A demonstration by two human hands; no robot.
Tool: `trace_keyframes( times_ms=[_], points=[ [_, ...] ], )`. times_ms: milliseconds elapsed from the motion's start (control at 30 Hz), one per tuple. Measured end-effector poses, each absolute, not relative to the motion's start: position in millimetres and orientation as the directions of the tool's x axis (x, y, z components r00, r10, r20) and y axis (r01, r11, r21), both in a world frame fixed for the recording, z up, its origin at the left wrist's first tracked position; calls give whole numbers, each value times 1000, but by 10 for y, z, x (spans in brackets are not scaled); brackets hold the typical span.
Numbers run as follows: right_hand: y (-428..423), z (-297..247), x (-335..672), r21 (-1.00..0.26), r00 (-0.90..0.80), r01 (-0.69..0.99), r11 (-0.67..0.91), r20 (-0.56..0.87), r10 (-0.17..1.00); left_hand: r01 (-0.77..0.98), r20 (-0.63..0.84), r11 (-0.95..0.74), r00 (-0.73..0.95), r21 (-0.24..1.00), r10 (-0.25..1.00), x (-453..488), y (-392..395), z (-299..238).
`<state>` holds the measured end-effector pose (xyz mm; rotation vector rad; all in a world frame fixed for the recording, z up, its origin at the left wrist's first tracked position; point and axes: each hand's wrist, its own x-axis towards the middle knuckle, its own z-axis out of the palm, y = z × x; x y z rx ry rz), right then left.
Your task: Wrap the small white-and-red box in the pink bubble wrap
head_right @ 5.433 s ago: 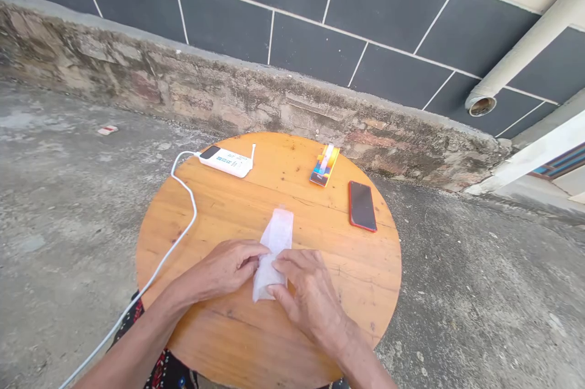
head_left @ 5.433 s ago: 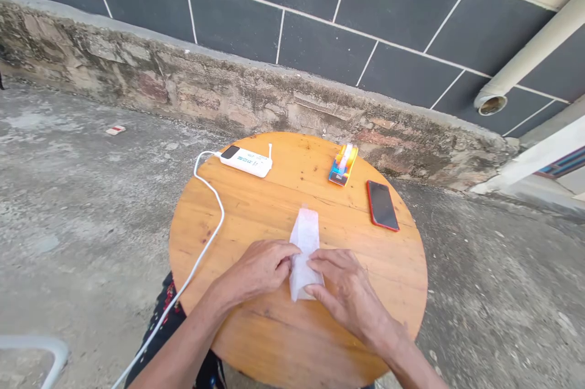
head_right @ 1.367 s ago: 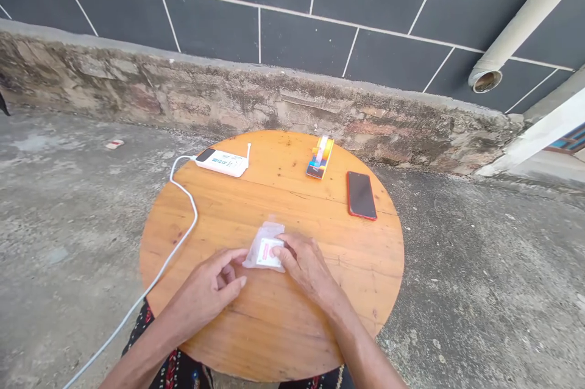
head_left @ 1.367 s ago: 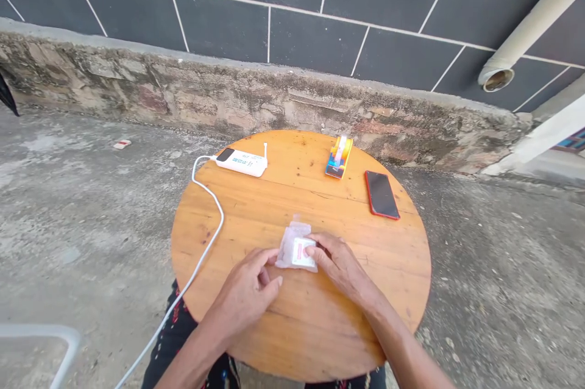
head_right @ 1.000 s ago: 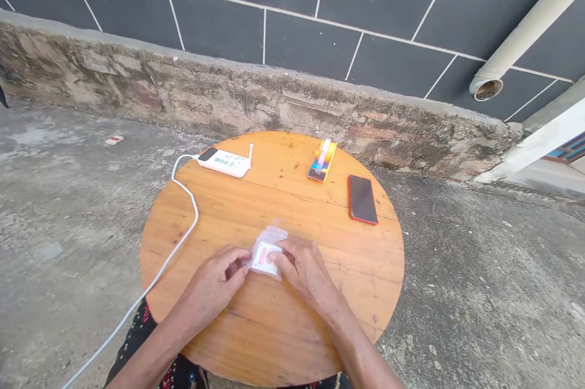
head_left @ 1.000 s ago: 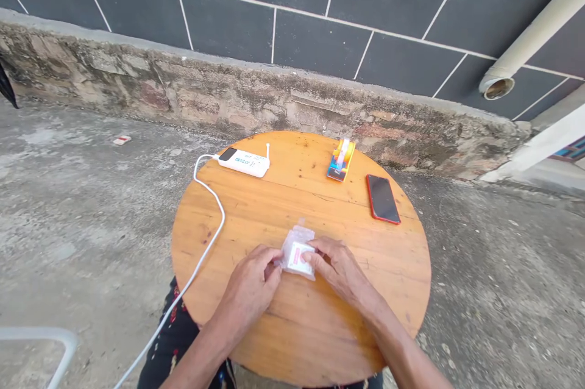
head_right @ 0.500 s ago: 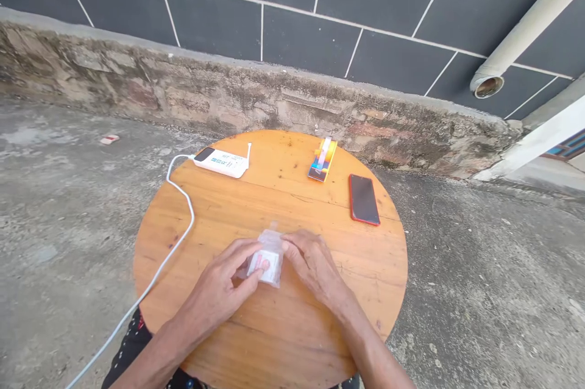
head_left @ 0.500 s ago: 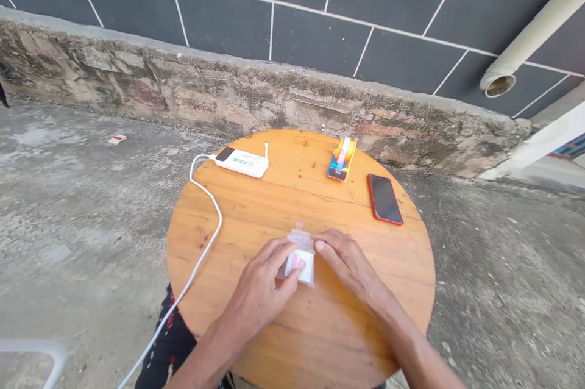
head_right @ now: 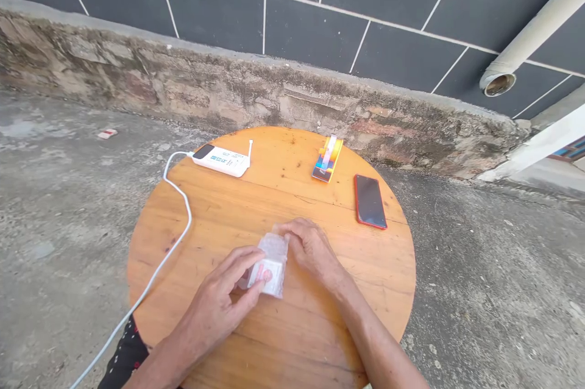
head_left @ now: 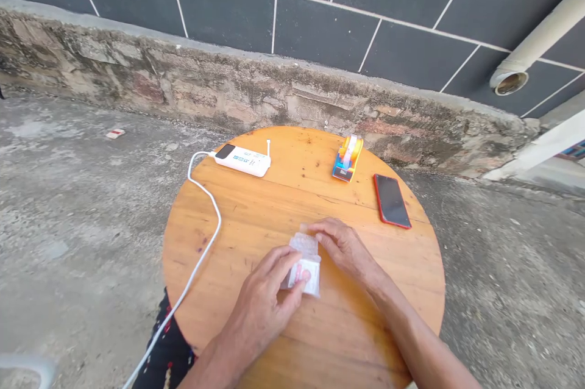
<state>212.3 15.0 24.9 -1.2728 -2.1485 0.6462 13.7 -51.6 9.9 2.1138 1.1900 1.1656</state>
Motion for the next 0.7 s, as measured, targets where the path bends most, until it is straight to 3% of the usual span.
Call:
trace_keyframes(
  times_ms=[133, 367, 700],
  points=[
    [313, 338, 2117, -593, -313, 746, 303, 89, 946, 477, 442, -516, 268, 712, 856, 140, -514, 93],
    [255, 494, 2059, -566, -381, 759, 322, 15, 924, 476, 437, -517, 277, 712, 856, 138, -504, 97],
    [192, 418, 2061, -637, -561, 564, 526, 172, 810, 496, 460, -533, 272, 685, 845, 124, -543, 113]
  ],
)
